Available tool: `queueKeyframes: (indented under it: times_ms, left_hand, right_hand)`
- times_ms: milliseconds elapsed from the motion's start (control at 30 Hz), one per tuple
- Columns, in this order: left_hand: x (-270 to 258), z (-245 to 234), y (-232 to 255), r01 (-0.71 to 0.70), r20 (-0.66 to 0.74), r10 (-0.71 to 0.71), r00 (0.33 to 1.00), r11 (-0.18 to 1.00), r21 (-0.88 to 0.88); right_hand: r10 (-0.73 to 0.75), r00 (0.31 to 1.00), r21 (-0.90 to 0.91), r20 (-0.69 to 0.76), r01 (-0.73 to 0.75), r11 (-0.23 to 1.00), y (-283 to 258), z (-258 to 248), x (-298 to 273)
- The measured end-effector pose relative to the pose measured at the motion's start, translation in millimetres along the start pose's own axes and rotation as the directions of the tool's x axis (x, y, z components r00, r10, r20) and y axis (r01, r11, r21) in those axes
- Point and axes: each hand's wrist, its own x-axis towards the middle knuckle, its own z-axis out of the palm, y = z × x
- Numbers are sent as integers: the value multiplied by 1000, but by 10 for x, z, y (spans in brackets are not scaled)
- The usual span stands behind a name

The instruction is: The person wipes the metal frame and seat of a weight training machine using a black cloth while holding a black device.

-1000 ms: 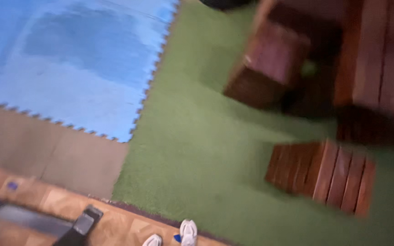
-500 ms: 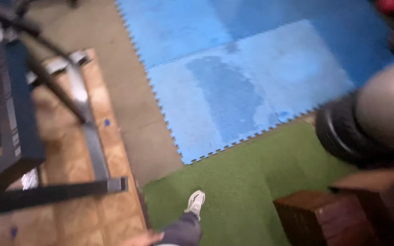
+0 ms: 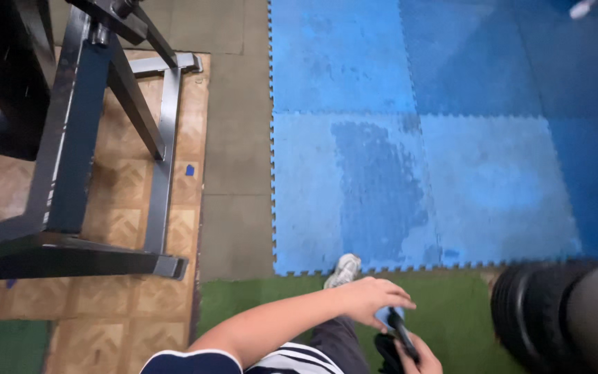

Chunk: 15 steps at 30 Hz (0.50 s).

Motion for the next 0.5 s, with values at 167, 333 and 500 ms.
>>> queueKeyframes:
  times_ms: [167,333,500]
  left_hand:
    - [338,-976,-159,36,-222,-110,969,949,-312]
    - [556,-1755,-250,123,-436,-463,772,781,-612]
    - [827,-2139,-819,109,-606,-483,632,830,-547]
  right_hand:
    - [-331,863,113,382,312,943,-975,-41,1446]
    - [-570,602,261,559,525,810,-1923,211,2631]
    - [-710,76,498,700,661,561,-3248,289,3648]
